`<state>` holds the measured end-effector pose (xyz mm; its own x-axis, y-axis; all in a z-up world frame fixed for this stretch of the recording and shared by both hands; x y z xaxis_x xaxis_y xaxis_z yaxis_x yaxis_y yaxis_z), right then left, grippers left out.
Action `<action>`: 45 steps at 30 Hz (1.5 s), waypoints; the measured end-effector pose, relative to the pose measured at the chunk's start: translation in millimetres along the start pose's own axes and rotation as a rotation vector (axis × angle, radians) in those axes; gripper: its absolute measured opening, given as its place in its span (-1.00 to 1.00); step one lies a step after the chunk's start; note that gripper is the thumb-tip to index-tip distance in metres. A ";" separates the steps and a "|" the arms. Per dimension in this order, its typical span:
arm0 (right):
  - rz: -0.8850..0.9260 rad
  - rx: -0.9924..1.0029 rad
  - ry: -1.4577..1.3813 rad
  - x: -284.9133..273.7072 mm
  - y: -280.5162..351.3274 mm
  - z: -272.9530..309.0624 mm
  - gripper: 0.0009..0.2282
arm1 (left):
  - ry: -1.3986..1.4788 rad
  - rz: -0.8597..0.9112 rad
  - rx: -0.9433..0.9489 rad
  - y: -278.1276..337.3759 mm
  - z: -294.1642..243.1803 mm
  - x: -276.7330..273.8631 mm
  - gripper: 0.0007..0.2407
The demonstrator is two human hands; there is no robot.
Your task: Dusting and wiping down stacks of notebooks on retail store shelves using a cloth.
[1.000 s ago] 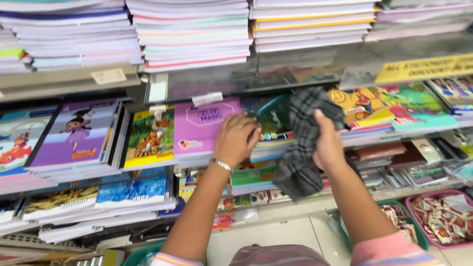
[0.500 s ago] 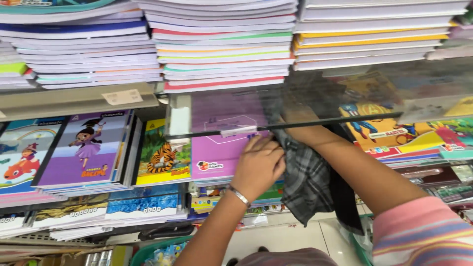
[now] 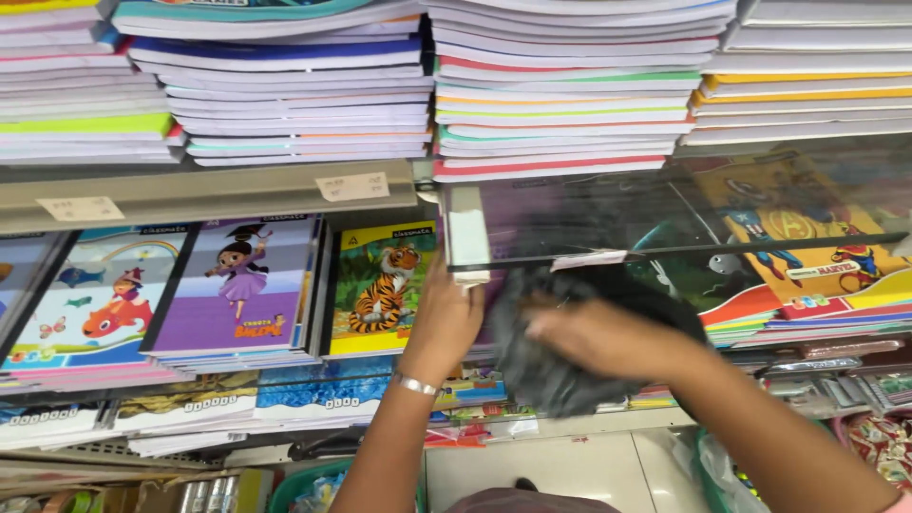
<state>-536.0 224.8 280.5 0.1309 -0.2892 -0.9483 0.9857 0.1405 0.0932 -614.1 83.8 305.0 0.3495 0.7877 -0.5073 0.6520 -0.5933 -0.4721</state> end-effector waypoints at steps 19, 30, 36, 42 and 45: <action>-0.641 -0.028 0.584 -21.8 -107.3 39.0 -0.61 | 0.356 -0.052 -0.092 20.2 47.8 -20.0 -0.27; -0.499 -0.064 0.321 1.9 -60.5 83.6 -0.73 | 0.454 -0.108 -0.001 28.1 69.9 -3.6 -0.38; -0.684 0.017 0.378 4.5 -17.6 114.9 -0.80 | 0.522 -0.182 0.063 30.5 72.4 -3.6 -0.45; -0.895 0.021 0.400 7.4 8.7 125.3 -0.82 | 0.505 -0.168 0.063 28.0 81.9 -0.1 -0.45; -0.926 -0.007 0.347 12.0 20.3 125.3 -0.79 | 0.493 -0.169 0.038 27.2 83.1 1.9 -0.44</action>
<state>-501.1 105.6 309.1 -0.7313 0.0057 -0.6821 0.6821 0.0052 -0.7313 -651.6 55.4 231.3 0.5229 0.8520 -0.0268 0.7049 -0.4499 -0.5484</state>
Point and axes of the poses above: each hand's wrist, its own y-axis away from the middle knuckle, its own x-axis out of the palm, z = x × y, the point moved 9 cm from there along -y, towards the middle knuckle, and after that the axes turned 11 degrees about y, right-handed, at the moved point
